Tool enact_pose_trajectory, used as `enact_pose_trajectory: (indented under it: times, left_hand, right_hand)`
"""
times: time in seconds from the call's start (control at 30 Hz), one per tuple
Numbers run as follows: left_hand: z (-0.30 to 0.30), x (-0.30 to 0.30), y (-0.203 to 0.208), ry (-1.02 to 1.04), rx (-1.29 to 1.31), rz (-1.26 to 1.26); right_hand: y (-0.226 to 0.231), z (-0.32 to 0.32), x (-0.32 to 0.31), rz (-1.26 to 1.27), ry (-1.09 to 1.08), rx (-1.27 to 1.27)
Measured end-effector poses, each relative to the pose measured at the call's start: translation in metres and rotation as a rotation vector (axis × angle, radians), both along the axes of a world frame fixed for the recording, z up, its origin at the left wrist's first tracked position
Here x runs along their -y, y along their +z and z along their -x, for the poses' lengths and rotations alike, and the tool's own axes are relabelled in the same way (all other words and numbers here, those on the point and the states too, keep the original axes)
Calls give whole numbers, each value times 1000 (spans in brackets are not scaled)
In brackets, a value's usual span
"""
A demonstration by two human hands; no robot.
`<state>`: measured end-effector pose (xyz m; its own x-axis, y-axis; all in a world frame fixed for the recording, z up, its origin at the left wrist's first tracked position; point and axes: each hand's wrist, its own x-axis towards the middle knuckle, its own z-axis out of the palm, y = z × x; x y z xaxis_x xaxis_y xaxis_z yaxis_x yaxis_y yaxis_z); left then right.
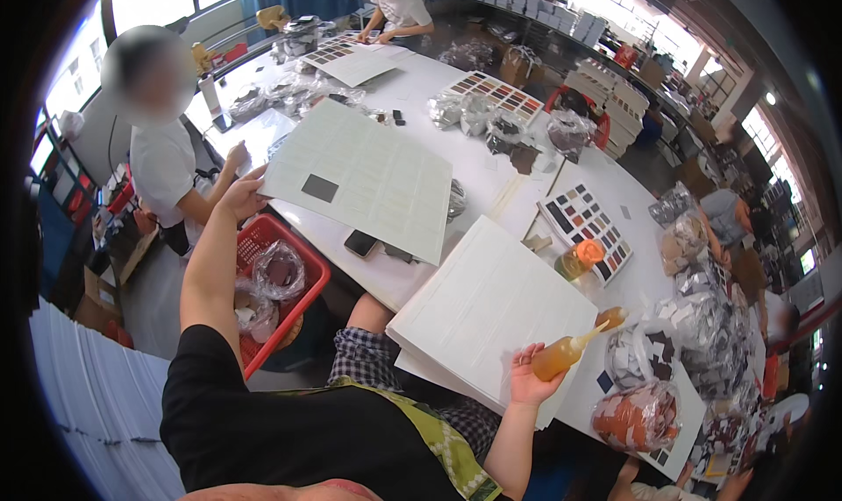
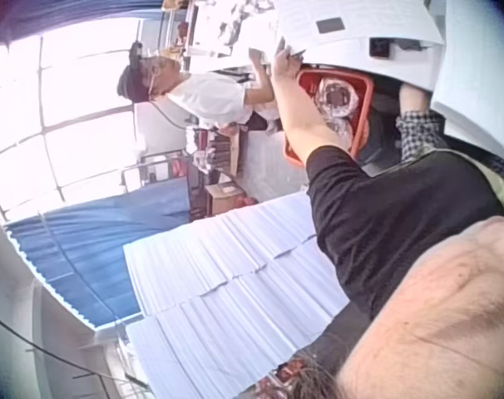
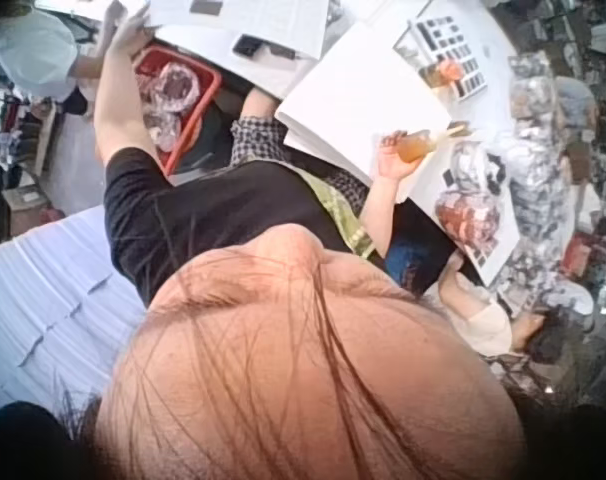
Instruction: Applying liquid adhesive from a bottle to grid patterns on white boards for sample preparation.
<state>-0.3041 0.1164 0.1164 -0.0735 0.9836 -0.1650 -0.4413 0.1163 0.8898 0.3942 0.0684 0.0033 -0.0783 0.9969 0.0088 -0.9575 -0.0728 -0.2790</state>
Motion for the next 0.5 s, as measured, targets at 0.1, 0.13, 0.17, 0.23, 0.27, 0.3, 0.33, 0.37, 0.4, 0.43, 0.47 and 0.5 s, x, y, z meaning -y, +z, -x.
enact_pose_trajectory:
  times: [0.1,0.13,0.17,0.23,0.27,0.3,0.33,0.37,0.4,0.43,0.47,0.5]
  left_hand:
    - [36,-17,-21,293,-160,265]
    - [44,-22,-34,452,-221,353]
    - [54,-29,-48,595,-200,398]
    - [27,-26,-45,802,49,257]
    - [29,-22,-57,879,233,143]
    - [37,-17,-79,847,343,104]
    - [47,-14,-108,816,449,56]
    - [55,-8,-144,857,435,19]
    - [8,-10,-134,952,399,48]
    - [3,-1,-166,1025,306,52]
    - [-37,2,-157,1146,207,114]
    - [-32,14,-204,1216,-20,121]
  right_hand:
    - [-12,6,-2,37,27,-8]
    - [-17,6,-4,52,30,-17]
    - [-22,5,-6,58,27,-16]
    - [-21,6,-5,66,15,-15]
    - [-19,8,-4,65,-16,-24]
    - [-19,8,-4,82,-31,-35]
    - [-18,10,-4,80,1,-30]
    - [-17,13,-5,74,0,-13]
    - [-17,10,0,67,-43,5]
    - [-17,10,1,63,-28,7]
    - [-20,7,3,51,-35,7]
    - [-20,8,2,14,14,2]
